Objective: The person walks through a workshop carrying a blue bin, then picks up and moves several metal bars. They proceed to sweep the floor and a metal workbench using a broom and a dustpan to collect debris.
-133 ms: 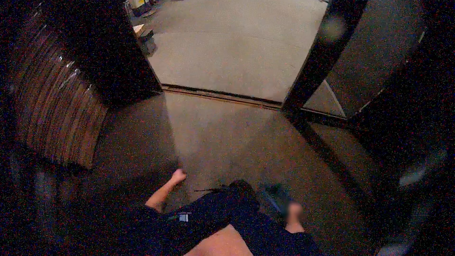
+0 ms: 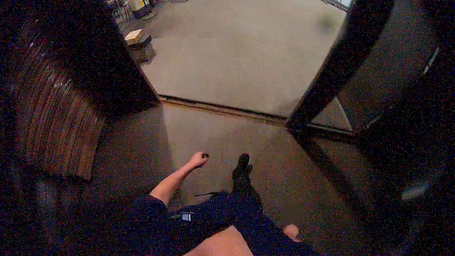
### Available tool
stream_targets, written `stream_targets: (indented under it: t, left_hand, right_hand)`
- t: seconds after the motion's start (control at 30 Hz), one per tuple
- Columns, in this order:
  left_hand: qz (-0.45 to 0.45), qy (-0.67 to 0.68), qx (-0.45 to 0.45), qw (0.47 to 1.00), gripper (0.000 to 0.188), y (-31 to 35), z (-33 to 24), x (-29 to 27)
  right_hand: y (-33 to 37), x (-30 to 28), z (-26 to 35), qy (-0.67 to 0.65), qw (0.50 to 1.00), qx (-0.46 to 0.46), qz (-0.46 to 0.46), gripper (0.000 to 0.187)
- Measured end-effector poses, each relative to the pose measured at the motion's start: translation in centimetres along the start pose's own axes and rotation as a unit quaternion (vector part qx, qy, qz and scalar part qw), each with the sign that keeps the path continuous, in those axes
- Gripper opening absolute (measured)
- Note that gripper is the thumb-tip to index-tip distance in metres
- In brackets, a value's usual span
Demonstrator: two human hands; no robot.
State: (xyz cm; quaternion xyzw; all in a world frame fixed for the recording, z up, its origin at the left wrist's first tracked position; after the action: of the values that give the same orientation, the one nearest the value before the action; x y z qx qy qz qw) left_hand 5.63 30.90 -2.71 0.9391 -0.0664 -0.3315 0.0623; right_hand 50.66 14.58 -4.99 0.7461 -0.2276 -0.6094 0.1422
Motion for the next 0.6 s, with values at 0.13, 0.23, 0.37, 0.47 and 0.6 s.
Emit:
stream_targets:
  t: [0.13, 0.23, 0.37, 0.47, 0.6]
  left_hand:
    - [0.05, -0.107, 0.001, 0.993, 0.031, -21.9, -0.5, -12.8]
    - [0.128, -0.01, 0.012, 0.992, 0.03, -28.9, -1.3, -7.8]
    - [0.178, -0.102, -0.2, 0.958, 0.016, -37.8, 5.5, -23.4]
    - [0.129, -0.027, -0.299, 0.945, 0.025, -46.1, 8.6, -26.4]
    - [0.214, -0.113, -0.341, 0.908, 0.023, -62.9, 13.6, -29.4]
  right_hand:
    - [-17.3, -9.6, 0.6, -0.052, 0.997, 0.028, 0.041, 0.025]
    - [-28.3, -18.2, 11.5, -0.052, 0.997, -0.043, 0.031, 0.025]
    - [-42.2, -30.9, 13.0, -0.115, 0.992, -0.031, 0.032, 0.025]
    - [-53.2, -37.3, 15.5, -0.149, 0.988, -0.023, 0.02, 0.025]
    - [-62.9, -44.3, 20.6, -0.2, 0.979, 0.028, 0.041, 0.025]
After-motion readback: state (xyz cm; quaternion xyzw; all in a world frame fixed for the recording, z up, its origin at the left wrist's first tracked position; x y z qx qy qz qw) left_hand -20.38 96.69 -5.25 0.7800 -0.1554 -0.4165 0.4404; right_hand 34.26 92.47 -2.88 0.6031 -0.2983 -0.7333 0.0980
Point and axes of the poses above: each hand's wrist, its own y-axis away from the middle knuckle, its own x-axis out of the palm, z = x × y, the point moved 4 cm from there along -y, towards the middle knuckle, and after that the axes turned 6 degrees about x, right-handed, at the moved point
